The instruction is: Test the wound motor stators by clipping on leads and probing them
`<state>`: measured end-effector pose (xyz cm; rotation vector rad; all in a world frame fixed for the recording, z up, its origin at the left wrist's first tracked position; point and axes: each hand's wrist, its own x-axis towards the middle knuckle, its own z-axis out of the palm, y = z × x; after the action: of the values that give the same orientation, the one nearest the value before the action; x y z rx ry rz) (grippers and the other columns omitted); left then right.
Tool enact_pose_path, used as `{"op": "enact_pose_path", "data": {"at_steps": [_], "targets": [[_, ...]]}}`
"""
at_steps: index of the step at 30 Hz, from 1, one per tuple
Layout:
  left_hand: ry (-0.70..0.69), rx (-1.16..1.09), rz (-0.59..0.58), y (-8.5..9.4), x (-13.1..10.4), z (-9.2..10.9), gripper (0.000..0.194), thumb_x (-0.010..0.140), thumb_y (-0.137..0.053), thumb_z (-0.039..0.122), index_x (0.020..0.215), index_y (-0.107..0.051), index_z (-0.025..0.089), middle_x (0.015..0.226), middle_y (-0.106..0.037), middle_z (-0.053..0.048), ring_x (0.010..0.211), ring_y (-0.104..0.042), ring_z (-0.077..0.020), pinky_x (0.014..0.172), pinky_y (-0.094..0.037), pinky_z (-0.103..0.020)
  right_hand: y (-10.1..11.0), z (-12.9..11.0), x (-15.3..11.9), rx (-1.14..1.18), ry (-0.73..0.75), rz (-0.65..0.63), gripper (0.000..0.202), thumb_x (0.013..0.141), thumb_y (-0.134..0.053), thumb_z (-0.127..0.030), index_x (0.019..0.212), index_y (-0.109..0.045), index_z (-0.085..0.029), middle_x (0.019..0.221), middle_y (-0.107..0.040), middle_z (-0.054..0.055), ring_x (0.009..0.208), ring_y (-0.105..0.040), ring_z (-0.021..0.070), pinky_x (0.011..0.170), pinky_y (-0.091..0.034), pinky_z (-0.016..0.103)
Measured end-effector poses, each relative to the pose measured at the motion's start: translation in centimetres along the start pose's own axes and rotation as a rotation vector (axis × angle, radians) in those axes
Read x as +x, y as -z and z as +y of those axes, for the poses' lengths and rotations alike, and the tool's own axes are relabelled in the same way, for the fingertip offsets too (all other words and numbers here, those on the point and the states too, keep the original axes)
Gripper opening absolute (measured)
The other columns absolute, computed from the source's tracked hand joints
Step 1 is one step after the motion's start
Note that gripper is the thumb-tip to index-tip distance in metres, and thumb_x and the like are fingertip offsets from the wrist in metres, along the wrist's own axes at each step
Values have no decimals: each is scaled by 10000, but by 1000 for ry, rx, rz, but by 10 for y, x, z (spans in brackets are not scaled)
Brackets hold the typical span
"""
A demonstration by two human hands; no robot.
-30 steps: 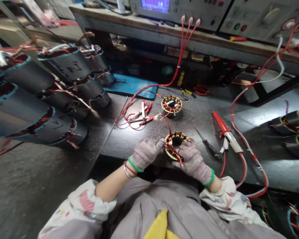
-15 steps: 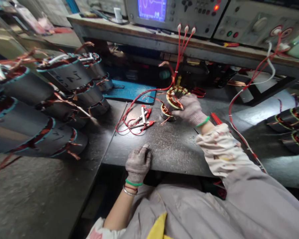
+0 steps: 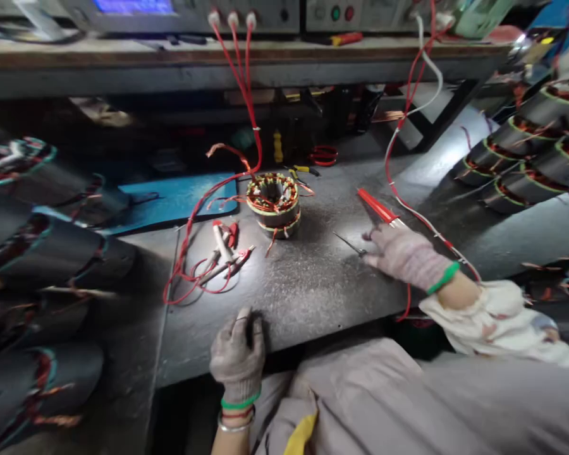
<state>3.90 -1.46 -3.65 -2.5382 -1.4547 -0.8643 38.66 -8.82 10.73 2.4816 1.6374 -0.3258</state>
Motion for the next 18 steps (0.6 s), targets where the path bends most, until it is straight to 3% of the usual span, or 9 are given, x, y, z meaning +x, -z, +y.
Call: {"op": "enact_pose_path", "data": {"at_steps": [3,6,11,13,16,18], "targets": [[-41,-3,12,-2,0,-1,245,934,-656,260,1155,-701,163,1031,-768,-131,852,-710,-255,777,-531,-371,-37,18,-22,-22,-119,-126,365,829,-685,-206,1178,-682,-97,1100,-718,197,957,-718,331,828,-556,426],[-82,18,19,-1,1,-1,245,940,-643,242,1170,-678,164,1032,-766,-130,828,-703,-254,763,-532,-373,-48,15,6,27,-153,-103,397,881,-634,-221,1253,-653,-83,1185,-702,230,1017,-716,346,854,-556,431],[-115,65,29,3,4,2,246,953,-626,228,1189,-647,162,1048,-762,-122,869,-716,-256,776,-554,-364,-12,-7,107,135,-179,-19,320,892,-651,-240,1161,-695,-72,1138,-718,237,1045,-707,355,876,-554,441],[-114,68,36,4,4,2,240,960,-611,224,1190,-644,163,1034,-761,-120,856,-715,-250,768,-559,-362,6,-6,128,161,-164,58,390,929,-617,-292,1257,-658,-84,1243,-682,226,1112,-680,333,920,-537,428],[-131,61,34,5,3,2,273,960,-605,207,1225,-632,150,1034,-756,-143,832,-711,-251,745,-564,-370,18,23,115,160,-185,190,473,994,-509,-393,1377,-589,-128,1369,-609,196,1208,-624,308,996,-490,415],[-127,59,29,4,3,2,293,953,-614,213,1241,-631,155,1045,-751,-153,829,-710,-260,737,-566,-383,13,55,88,144,-276,188,448,985,-501,-428,1300,-647,-145,1269,-659,176,1156,-639,312,972,-486,419]]}}
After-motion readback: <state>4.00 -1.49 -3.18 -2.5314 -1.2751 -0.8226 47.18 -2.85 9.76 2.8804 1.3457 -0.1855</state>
